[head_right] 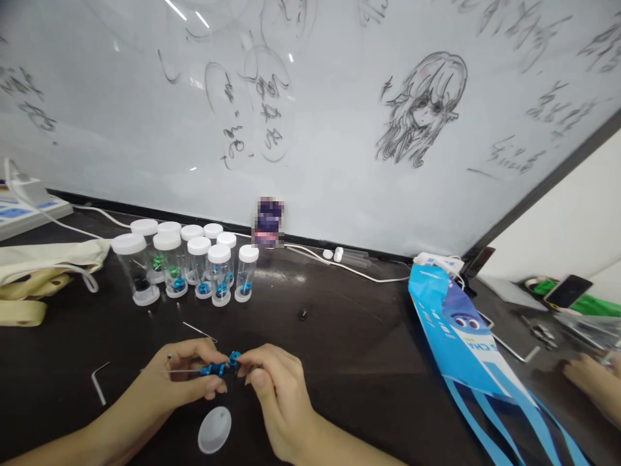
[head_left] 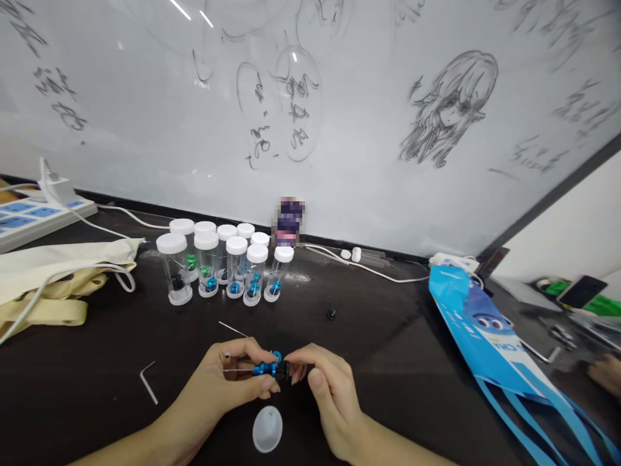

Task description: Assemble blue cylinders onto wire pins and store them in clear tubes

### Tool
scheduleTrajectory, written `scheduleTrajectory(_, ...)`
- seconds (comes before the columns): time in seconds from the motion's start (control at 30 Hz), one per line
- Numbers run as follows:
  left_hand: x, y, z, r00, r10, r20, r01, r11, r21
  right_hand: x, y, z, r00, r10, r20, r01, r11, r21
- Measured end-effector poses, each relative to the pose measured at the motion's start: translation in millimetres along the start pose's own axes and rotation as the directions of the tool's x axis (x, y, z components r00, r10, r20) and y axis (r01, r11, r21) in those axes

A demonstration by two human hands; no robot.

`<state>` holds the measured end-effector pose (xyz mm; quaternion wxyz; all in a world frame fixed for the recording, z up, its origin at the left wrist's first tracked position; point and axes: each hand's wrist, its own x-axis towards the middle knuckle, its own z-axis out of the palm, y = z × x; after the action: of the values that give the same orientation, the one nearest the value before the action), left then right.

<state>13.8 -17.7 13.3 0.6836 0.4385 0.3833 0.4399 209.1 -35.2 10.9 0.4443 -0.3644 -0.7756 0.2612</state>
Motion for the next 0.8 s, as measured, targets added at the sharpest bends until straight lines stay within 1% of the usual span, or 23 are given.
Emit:
scheduleTrajectory(0.17, 0.8, -2.2, -3.1, 0.999, -0.013, 0.037, 0.013, 1.0, 0.006, 0.7, 0.8, 0.4, 1.0, 0.027, -0.004, -0.027, 1.0, 0.006)
scheduleTrajectory(0.33, 2.0, -2.0, -3.6, 0.998, -0.008, 0.061, 0.008, 1.0, -0.003, 0.9, 0.3, -0.5, 0.999, -0.046, 0.008, 0.046, 0.999, 0.012)
scheduleTrajectory(0.5, 1.2, -0.5, -1.3, 1.0, -0.005, 0.023, 0.005, 1.0, 0.001, -0.1, -0.9, -0.5, 1.0, -0.025, 0.005, 0.025, 0.999, 0.02)
scheduleTrajectory(0.6, 1.1, -0.6, -1.1, 0.999, -0.007, 0.032, 0.007, 1.0, 0.007, 0.0, -1.1, -0.4, 1.0, -0.005, -0.008, 0.005, 1.0, 0.018)
scheduleTrajectory(0.8, 1.8, -2.4, -3.2, 0.999, -0.014, 0.038, 0.014, 1.0, 0.003, 0.9, 0.4, 0.6, 0.999, -0.032, -0.005, 0.032, 0.999, 0.021)
